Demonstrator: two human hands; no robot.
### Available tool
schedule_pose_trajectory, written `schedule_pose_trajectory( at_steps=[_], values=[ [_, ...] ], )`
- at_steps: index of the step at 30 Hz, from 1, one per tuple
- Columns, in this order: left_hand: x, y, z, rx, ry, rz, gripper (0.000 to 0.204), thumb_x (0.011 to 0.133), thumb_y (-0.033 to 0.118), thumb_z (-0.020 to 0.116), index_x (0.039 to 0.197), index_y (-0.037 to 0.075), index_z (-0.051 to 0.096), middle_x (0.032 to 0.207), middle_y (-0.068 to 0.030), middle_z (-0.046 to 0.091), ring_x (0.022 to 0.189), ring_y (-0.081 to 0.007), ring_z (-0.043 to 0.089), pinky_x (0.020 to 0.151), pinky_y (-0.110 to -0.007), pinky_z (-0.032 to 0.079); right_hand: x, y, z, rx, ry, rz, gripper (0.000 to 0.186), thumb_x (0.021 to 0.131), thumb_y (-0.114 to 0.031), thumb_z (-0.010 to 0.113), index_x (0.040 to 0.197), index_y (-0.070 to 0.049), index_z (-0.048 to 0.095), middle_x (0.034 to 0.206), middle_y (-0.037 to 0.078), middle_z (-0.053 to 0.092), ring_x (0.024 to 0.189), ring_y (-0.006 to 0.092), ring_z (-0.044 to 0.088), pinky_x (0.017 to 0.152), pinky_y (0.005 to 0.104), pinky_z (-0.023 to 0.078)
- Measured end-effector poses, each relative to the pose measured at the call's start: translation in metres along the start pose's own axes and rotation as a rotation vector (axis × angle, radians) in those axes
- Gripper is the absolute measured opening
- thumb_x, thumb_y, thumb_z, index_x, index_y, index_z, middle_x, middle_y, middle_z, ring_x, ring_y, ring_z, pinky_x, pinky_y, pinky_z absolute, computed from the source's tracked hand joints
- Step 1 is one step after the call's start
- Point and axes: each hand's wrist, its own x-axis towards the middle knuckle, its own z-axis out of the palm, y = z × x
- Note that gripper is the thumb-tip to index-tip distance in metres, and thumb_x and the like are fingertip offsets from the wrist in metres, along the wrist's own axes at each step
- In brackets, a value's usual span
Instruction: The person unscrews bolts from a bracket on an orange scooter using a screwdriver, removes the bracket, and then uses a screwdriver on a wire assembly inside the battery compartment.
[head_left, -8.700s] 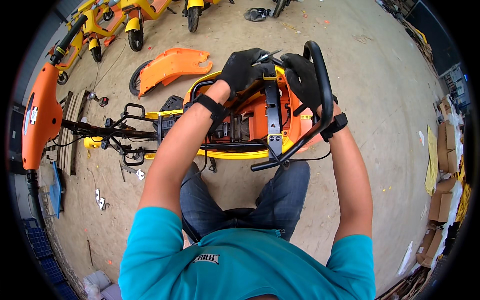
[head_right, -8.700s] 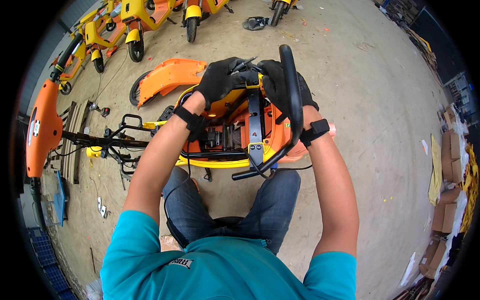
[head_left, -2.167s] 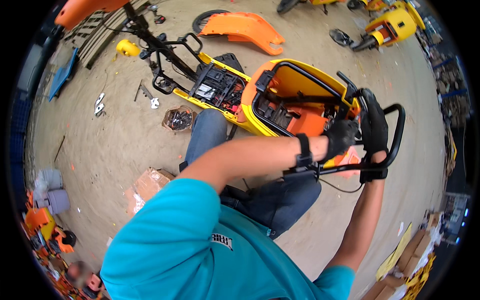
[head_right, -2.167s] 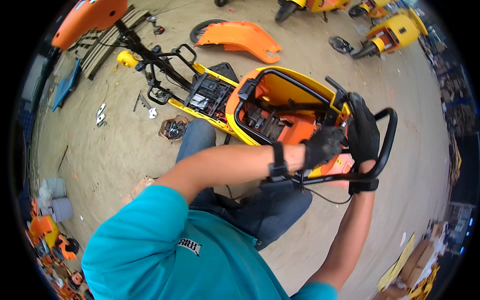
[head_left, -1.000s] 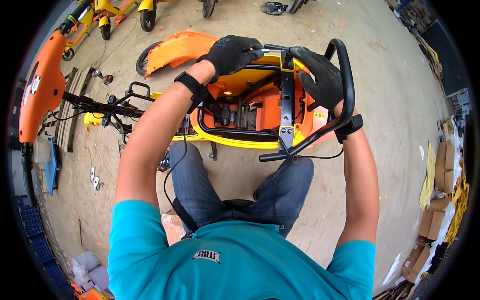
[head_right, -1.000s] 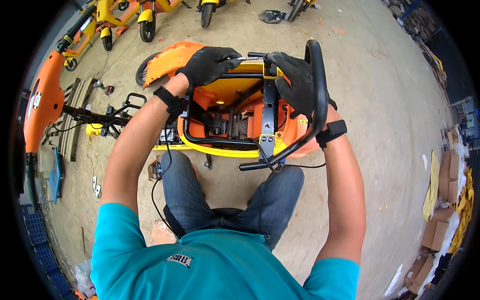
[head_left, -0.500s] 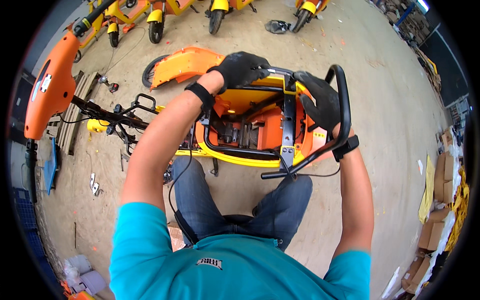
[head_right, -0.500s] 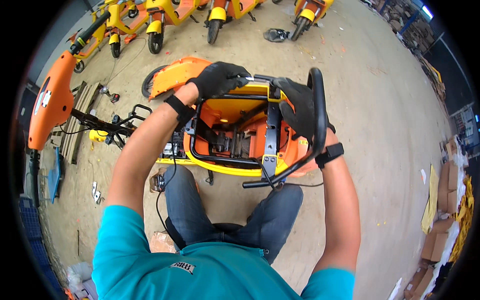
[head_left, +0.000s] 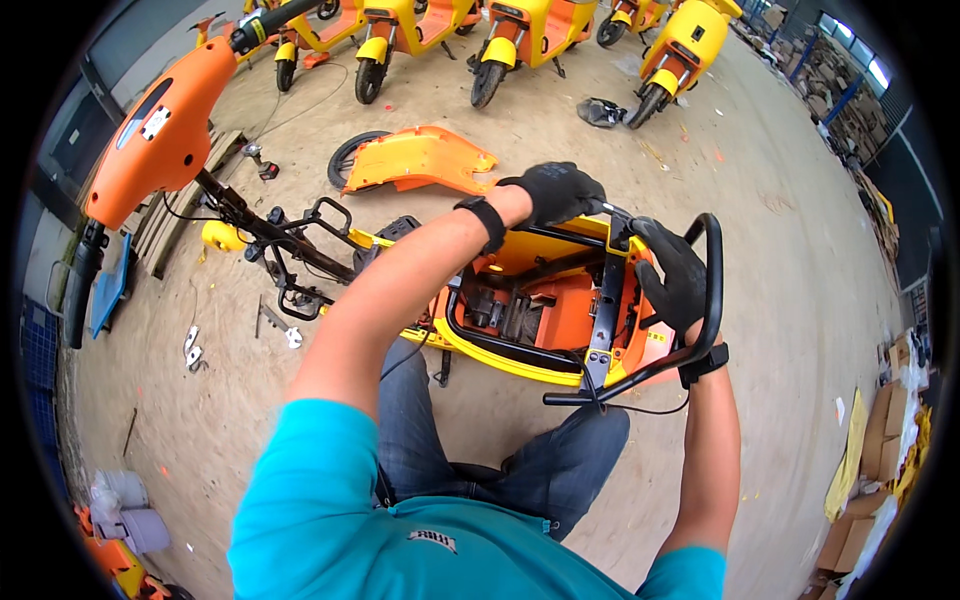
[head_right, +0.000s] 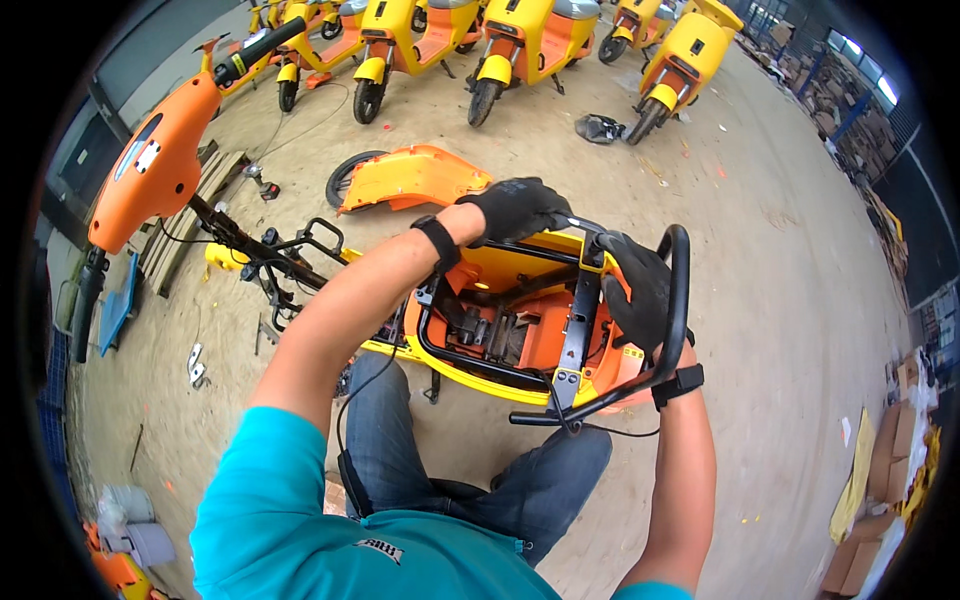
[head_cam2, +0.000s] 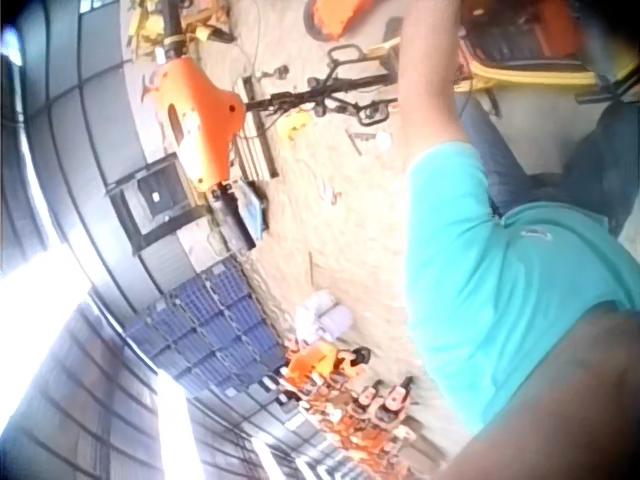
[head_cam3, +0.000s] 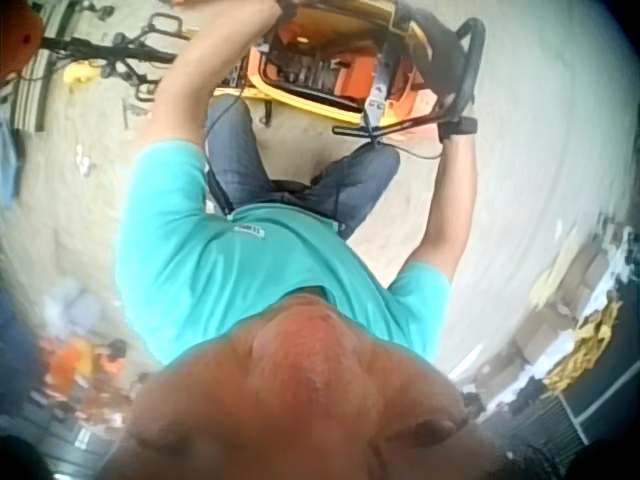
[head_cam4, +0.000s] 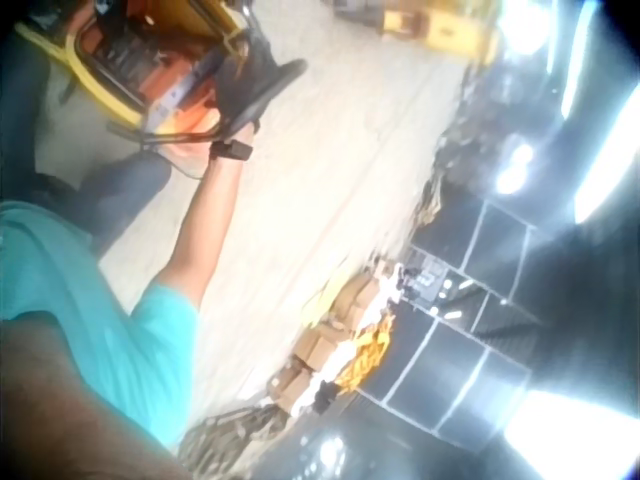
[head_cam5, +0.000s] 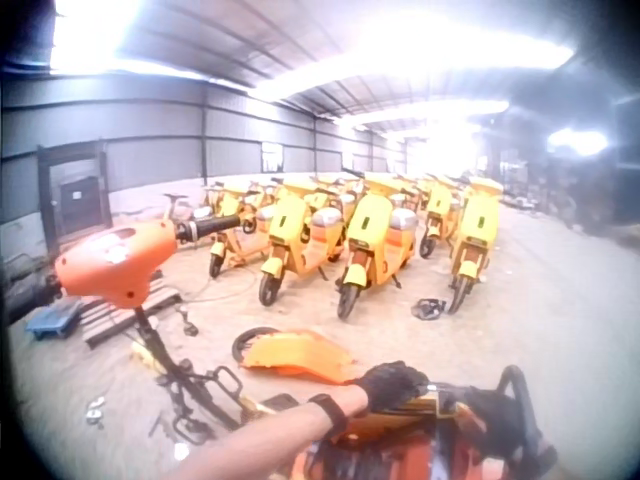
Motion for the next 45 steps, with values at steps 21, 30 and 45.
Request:
schedule_pose_trajectory(
  at_steps=[21, 30, 45],
  values=[
    [-0.017, 0.002, -0.006, 0.009, 0.016, 0.028, 0.025, 0.095, 0.021, 0.06, 0.115, 0.007, 0.068, 0.107, -0.0142, 0.068, 0.101, -0.0347, 0.063, 0.087, -0.043, 0.05, 0.0, -0.002, -0.004, -0.018, -0.024, 0.052, 0.05, 0.085, -0.008, 0.064, 0.135, -0.004, 0.057, 0.133, 0.02, 0.06, 0.123, 0.0359, 0.058, 0.106, 0.0431, 0.045],
    [-0.016, 0.001, -0.006, -0.049, 0.045, -0.012, 0.025, 0.094, 0.02, 0.061, 0.115, 0.007, 0.068, 0.107, -0.0148, 0.068, 0.102, -0.0348, 0.062, 0.089, -0.042, 0.049, -0.001, -0.001, -0.003, -0.026, -0.02, 0.025, 0.052, 0.084, -0.005, 0.064, 0.135, -0.004, 0.056, 0.134, 0.018, 0.06, 0.124, 0.0343, 0.057, 0.107, 0.0421, 0.045],
    [-0.008, 0.007, -0.011, -0.049, -0.041, -0.057, 0.023, 0.094, 0.022, 0.059, 0.112, 0.011, 0.067, 0.103, -0.0147, 0.068, 0.099, -0.0346, 0.064, 0.085, -0.043, 0.05, -0.002, 0.001, -0.002, -0.018, -0.023, 0.08, 0.048, 0.086, -0.01, 0.064, 0.133, -0.005, 0.058, 0.134, 0.016, 0.061, 0.124, 0.0333, 0.058, 0.106, 0.0413, 0.045]
  ],
)
